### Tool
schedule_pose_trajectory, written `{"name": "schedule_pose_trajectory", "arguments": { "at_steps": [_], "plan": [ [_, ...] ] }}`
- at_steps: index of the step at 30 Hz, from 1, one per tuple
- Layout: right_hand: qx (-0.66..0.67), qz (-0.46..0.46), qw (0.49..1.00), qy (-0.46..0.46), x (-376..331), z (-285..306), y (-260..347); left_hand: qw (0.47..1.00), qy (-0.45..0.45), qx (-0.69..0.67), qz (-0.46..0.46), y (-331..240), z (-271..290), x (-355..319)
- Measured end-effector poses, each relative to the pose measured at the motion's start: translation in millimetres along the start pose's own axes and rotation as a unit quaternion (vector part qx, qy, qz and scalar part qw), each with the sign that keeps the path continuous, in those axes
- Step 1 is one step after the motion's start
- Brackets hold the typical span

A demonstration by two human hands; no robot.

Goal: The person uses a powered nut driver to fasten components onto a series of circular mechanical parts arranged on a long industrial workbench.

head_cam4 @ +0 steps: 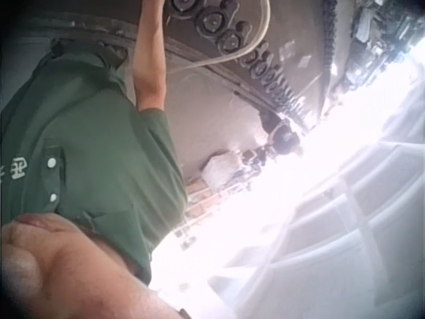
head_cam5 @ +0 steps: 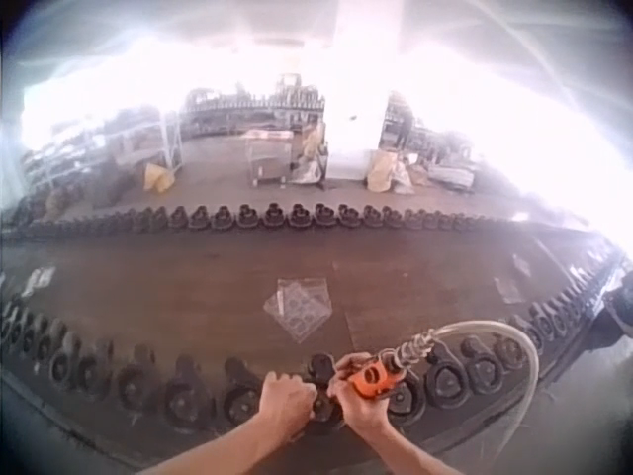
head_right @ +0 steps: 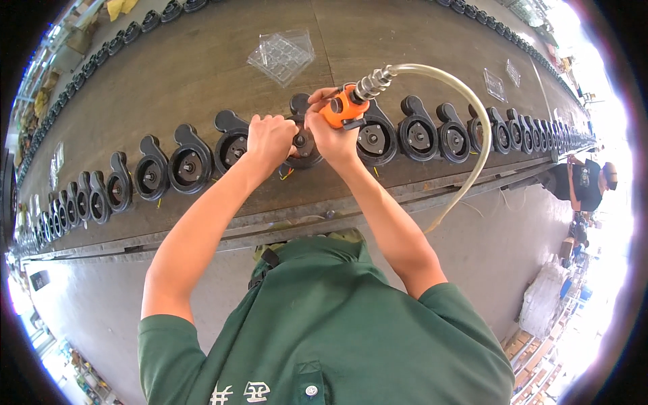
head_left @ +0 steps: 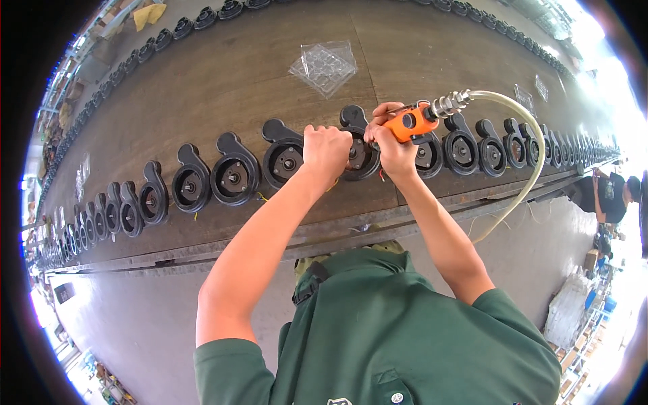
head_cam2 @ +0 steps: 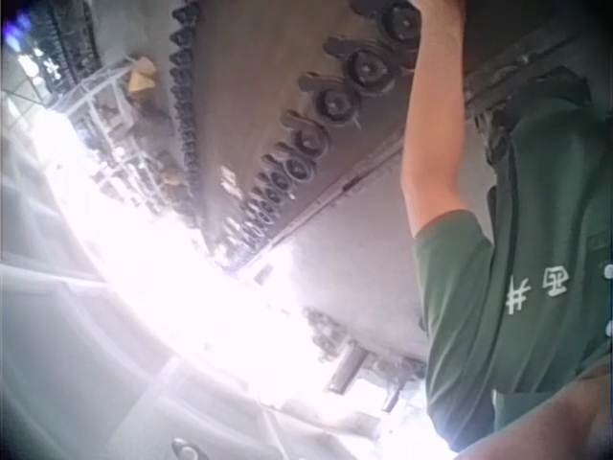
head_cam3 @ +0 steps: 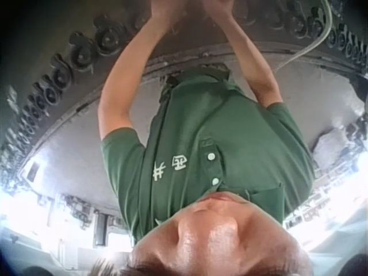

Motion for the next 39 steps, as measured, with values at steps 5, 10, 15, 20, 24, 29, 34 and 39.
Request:
{"name": "schedule_pose_trajectory", "arguments": {
  "at_steps": [5,10,15,20,24,29,34,39],
  "plan": [
    [0.014,-0.017,1.0,-0.009,-15.7,6.1,-9.0,1.0,-0.013,-0.006,0.001,-2.1,3.5,0.5],
    [0.024,-0.04,0.999,0.004,-20.9,5.4,-12.1,1.0,-0.021,-0.012,0.004,0.0,0.8,1.7],
    [0.014,-0.039,0.999,0.015,-21.4,5.8,-19.7,0.999,-0.034,-0.017,-0.005,0.8,0.8,0.8],
    [0.024,-0.042,0.999,0.022,-22.4,6.7,-22.5,0.999,-0.041,-0.024,-0.002,2.4,0.3,1.0],
    [0.016,-0.037,0.999,0.028,-21.9,7.6,-20.0,0.999,0.02,-0.026,0.02,-4.4,10.9,1.2],
    [0.022,-0.028,0.999,0.036,-23.0,4.3,-21.4,0.999,0.019,-0.026,0.02,-2.2,9.9,0.7],
    [0.004,-0.03,0.998,0.051,-20.9,5.1,-18.0,0.999,-0.033,-0.035,0.007,0.7,3.9,0.5],
    [-0.02,-0.033,0.997,0.065,-25.3,2.1,-18.3,0.999,-0.022,-0.034,0.012,2.1,3.1,1.4]
  ]
}}
Point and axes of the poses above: each hand's wrist, its own x-axis towards the middle knuckle, its own z-axis out of the back of the hand, y = z × x, the point moved 3 cm from there along x, towards the middle knuckle, and after that the axes turned 12 degrees about -x, right-handed, at the moved point
